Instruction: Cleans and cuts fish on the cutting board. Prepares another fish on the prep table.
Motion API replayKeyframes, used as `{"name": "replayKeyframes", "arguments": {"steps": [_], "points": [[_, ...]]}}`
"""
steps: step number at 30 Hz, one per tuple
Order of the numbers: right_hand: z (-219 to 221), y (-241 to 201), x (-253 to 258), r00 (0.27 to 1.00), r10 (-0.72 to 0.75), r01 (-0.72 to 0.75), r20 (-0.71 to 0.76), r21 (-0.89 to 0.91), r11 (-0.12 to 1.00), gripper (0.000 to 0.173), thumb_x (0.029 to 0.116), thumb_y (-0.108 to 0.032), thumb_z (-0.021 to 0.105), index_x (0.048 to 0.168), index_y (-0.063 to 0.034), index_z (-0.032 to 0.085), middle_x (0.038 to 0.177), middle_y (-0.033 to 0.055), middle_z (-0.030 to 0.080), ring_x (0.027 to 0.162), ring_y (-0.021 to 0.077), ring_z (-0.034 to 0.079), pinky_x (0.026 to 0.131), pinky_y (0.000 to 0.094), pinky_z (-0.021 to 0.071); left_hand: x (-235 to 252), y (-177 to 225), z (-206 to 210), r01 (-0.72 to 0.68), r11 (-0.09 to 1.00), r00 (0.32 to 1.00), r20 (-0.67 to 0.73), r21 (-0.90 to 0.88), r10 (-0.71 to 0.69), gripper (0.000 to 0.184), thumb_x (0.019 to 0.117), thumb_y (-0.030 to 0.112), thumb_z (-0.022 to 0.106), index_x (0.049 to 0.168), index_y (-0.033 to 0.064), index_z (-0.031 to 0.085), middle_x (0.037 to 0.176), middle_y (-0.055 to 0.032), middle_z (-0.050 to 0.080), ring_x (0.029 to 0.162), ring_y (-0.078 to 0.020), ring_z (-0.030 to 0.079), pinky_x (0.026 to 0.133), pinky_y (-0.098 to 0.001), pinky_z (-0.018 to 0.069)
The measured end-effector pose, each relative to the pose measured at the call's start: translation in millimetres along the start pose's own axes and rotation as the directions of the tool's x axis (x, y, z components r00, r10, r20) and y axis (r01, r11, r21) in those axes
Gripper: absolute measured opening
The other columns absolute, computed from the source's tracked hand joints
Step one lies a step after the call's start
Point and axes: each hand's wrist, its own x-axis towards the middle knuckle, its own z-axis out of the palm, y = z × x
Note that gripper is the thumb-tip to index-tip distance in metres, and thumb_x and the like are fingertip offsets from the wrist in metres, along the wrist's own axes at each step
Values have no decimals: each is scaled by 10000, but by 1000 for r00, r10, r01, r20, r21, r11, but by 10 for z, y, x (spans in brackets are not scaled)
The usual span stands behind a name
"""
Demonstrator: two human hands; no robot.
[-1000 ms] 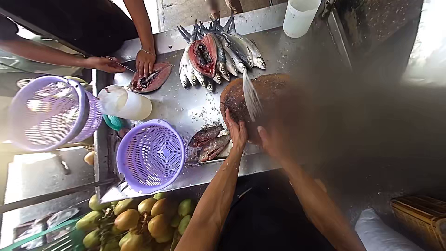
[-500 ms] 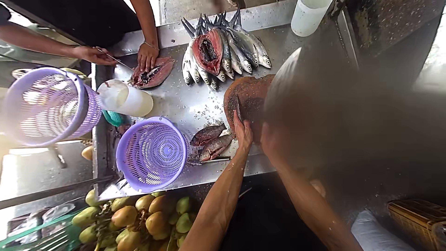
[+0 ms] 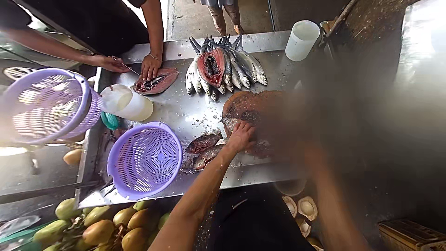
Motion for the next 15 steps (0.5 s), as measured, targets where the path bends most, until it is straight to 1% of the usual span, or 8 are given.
{"name": "replayKeyframes", "arguments": {"steps": [1,3,5,7,9,11,13,15], "points": [[9,-184,-43,993,-116,115,-4,141,983,412,1028,-303,542,1202,71,553,769,55,683,625,186,678,612,374,623,145,-123,-20,-81,993,991,117,88,71,646,842,535,771,1375,198,631,1475,-96,554,1462,-340,394,1214,-618,230],[22,-604,-10,960,-280,270,-6,280,921,475,1013,-341,582,1273,42,474,892,99,708,727,245,714,704,432,644,307,-302,-57,-111,979,984,160,170,84,775,738,675,792,1343,214,642,1402,-111,588,1378,-348,472,1190,-610,280],[82,-991,117,924,-372,382,-86,253,889,389,1051,-368,524,1245,-31,508,818,74,716,647,233,717,629,420,654,336,-401,-98,-14,982,996,85,187,-2,837,693,710,803,1292,148,642,1337,-135,616,1317,-348,525,1149,-573,361],[136,-1254,203,912,-382,398,-146,102,912,341,1101,-331,409,1200,-43,560,735,47,699,564,200,692,541,394,639,285,-400,-110,134,979,991,-26,152,-132,828,724,699,790,1258,84,643,1284,-152,641,1270,-338,567,1103,-543,421],[114,-1321,242,970,-242,237,-29,-127,963,363,1108,-315,385,1216,-25,575,719,49,684,552,174,681,540,365,629,172,-273,-131,221,970,974,-80,96,-214,749,832,617,753,1269,22,627,1283,-192,647,1253,-358,589,1080,-540,441],[141,-1219,312,984,66,12,167,-428,904,402,1117,-358,396,1252,-26,578,780,103,665,592,201,670,593,396,612,6,-59,-188,237,970,970,-62,56,-234,571,950,476,684,1273,9,622,1283,-204,648,1253,-365,598,1078,-531,453],[279,-999,392,923,264,28,282,-730,683,456,1103,-410,381,1246,-50,621,954,165,685,771,287,699,737,505,593,-126,147,-245,205,978,978,-40,46,-204,420,1011,338,619,1281,16,637,1297,-199,652,1262,-362,602,1071,-521,472],[458,-849,374,878,367,117,308,-880,460,482,1087,-434,377,1252,-72,648,1158,208,689,1074,375,679,915,613,520,-210,267,-208,165,985,986,-34,56,-164,343,1021,271,596,1261,33,655,1288,-185,657,1257,-358,604,1047,-512,490]]}}
